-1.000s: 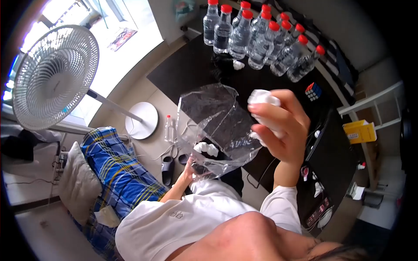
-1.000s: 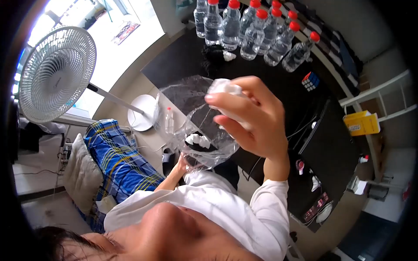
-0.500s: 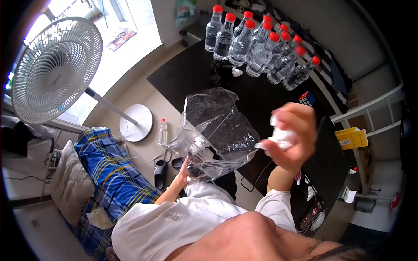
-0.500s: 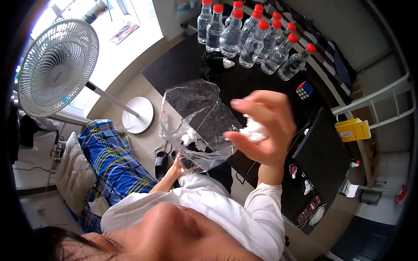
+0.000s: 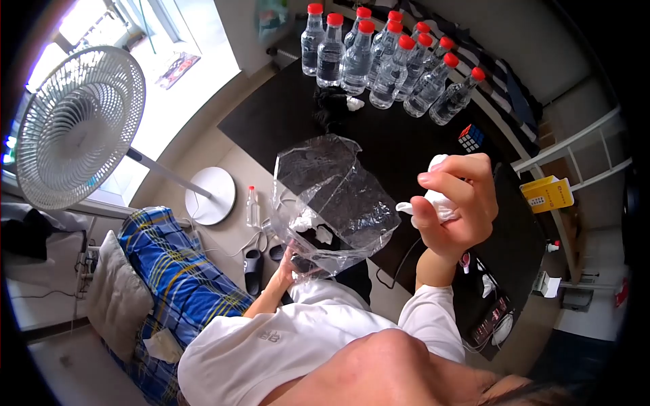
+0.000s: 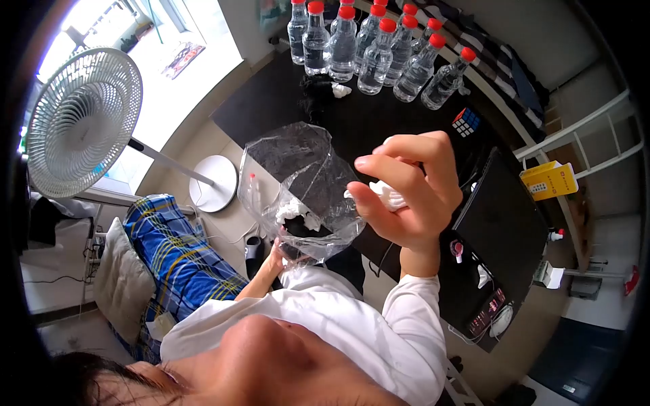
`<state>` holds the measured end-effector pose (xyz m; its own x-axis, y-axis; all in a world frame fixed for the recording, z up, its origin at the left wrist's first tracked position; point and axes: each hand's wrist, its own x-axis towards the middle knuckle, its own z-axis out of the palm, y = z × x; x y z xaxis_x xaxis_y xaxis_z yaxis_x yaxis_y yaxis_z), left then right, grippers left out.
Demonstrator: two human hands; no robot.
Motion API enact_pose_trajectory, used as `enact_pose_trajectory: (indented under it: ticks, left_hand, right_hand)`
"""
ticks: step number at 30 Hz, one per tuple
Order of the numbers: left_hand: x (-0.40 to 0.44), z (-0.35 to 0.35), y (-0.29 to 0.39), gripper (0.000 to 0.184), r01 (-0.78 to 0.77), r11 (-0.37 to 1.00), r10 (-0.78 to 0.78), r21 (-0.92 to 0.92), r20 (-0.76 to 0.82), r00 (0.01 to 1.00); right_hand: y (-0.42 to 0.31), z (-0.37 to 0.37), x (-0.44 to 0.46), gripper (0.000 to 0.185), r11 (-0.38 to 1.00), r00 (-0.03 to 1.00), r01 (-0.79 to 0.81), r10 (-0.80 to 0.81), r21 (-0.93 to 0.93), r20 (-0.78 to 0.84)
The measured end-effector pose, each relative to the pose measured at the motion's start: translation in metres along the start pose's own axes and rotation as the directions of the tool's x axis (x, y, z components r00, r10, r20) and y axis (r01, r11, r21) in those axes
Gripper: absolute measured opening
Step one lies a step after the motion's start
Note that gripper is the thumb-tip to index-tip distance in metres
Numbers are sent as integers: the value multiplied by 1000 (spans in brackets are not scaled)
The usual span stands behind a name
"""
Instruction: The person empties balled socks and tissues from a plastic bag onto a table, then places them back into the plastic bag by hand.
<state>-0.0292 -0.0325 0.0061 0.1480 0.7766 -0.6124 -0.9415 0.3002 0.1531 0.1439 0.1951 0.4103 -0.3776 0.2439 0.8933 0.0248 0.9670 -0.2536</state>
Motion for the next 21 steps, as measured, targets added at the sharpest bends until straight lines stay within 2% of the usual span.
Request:
enact_pose_trajectory:
  ticks: [2,4,6,7,8,10,12,15,16,19,20,21]
  left_hand:
    - [6,-14,0,71,52,986,-36,-159,103,994]
    - [15,-26,3,71,75,987,-64,-145,75,995]
    - [26,-44,-4,71,108,985,-104,-131,40,994]
    - [31,-57,-8,72,62,990,-64,-129,-8,998]
    - [36,-77,-13,73,22,992,-30,-121,-62,998]
    - [31,-59,-12,66,93,979,-92,-179,15,996]
    - [66,-126,-17,58,134,975,-157,-176,-122,980]
    - [51,-94,-12,54,82,989,-92,-125,-79,993]
    - [35,-61,-7,52,58,993,-65,-103,-58,996]
    - [23,-44,-2,50,76,983,-78,-165,-9,997]
    - [26,-48,-4,51,77,987,-97,-142,-142,985]
    - [25,-47,-4,51,76,986,-97,-148,-140,985]
  right_hand:
    - [4,-5,2,24,998,996,53,-55,-35,-70]
    - [4,-7,1,24,1000,996,21,-22,-13,-83]
    - [2,-2,-2,25,996,999,-42,44,84,-25]
    - [3,2,-3,26,993,999,-23,17,113,49]
    - [-3,6,-2,26,994,999,-38,35,100,36]
    - [-13,9,7,48,949,931,-160,53,272,360]
    - [-5,5,3,57,954,959,-114,32,278,283]
    - [8,-5,3,49,932,984,-162,129,326,120]
    - [10,-9,3,43,916,973,-227,203,331,106]
    - [39,5,1,22,936,959,-282,269,213,88]
    - [53,17,-2,20,914,932,-361,347,186,108]
    - [71,34,-6,21,879,902,-430,412,206,127]
